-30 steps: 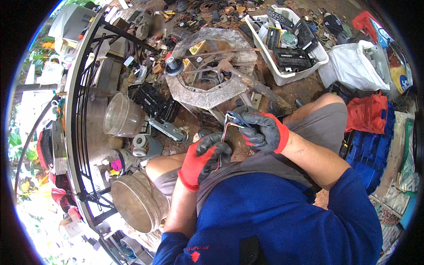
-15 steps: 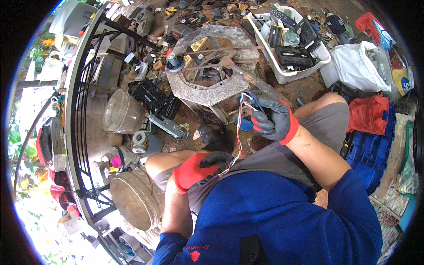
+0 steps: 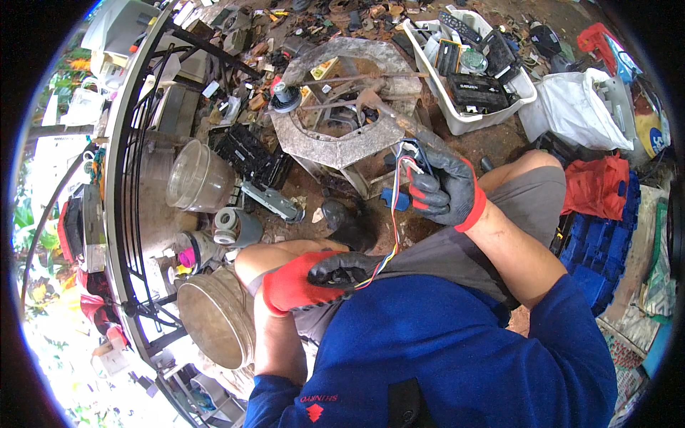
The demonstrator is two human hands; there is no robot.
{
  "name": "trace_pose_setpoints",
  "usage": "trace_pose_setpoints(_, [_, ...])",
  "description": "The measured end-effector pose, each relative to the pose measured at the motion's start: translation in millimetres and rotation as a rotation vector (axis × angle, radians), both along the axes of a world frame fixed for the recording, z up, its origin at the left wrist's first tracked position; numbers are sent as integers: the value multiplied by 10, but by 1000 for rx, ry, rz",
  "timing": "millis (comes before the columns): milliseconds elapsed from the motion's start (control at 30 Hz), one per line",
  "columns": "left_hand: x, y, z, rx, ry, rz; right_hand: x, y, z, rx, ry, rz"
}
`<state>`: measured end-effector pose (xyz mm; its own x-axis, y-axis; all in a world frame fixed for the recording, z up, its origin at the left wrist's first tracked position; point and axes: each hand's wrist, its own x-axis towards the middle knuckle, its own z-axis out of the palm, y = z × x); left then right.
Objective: The person sits on the floor and uses pliers to strip the insulation from wires attached to a small electronic component. They then use a screwdriver to tighten screws on the component's casing and continue manipulating the wires with pliers.
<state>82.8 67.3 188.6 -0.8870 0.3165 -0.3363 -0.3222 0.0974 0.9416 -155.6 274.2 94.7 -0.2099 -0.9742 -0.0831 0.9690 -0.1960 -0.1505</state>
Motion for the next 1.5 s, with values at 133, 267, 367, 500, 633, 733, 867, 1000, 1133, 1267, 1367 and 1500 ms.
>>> trace_pose_setpoints(133, [-15, 39, 14, 27, -67, 74, 7, -22, -18, -46, -47, 20])
trace_pose_setpoints(267, [-7, 56, -6, -114, -170, 193, -2, 4, -48, -53, -77, 37])
trace_pose_setpoints(367, [26, 9, -54, -198, -202, 220, -18, 29, -58, -67, -75, 53])
trace_pose_setpoints(500, [93, -54, -120, -420, -208, 181, -34, 39, -62, -106, -66, 59])
trace_pose_setpoints(633, [140, -99, -143, -512, -110, 171, -37, 34, -67, -169, -41, 67])
trace_pose_setpoints(733, [161, -121, -151, -609, -97, 245, -39, 33, -67, -170, -8, 58])
trace_pose_setpoints(867, [175, -177, -176, -558, -62, 399, -37, 35, -46, -129, 17, 44])
trace_pose_setpoints(1000, [215, -259, -194, -447, -102, 550, -21, 38, -3, -50, 111, 23])
trace_pose_setpoints(1133, [250, -368, -227, -374, 54, 564, -12, 46, 42, 136, 232, -10])
trace_pose_setpoints(1267, [337, -453, -250, -394, 110, 634, -2, 57, 52, 163, 297, 0])
trace_pose_setpoints(1367, [407, -501, -235, -444, 149, 624, 11, 63, 31, 185, 312, -2])
trace_pose_setpoints(1500, [423, -558, -156, -391, -29, 678, 30, 62, -12, 200, 276, -19])
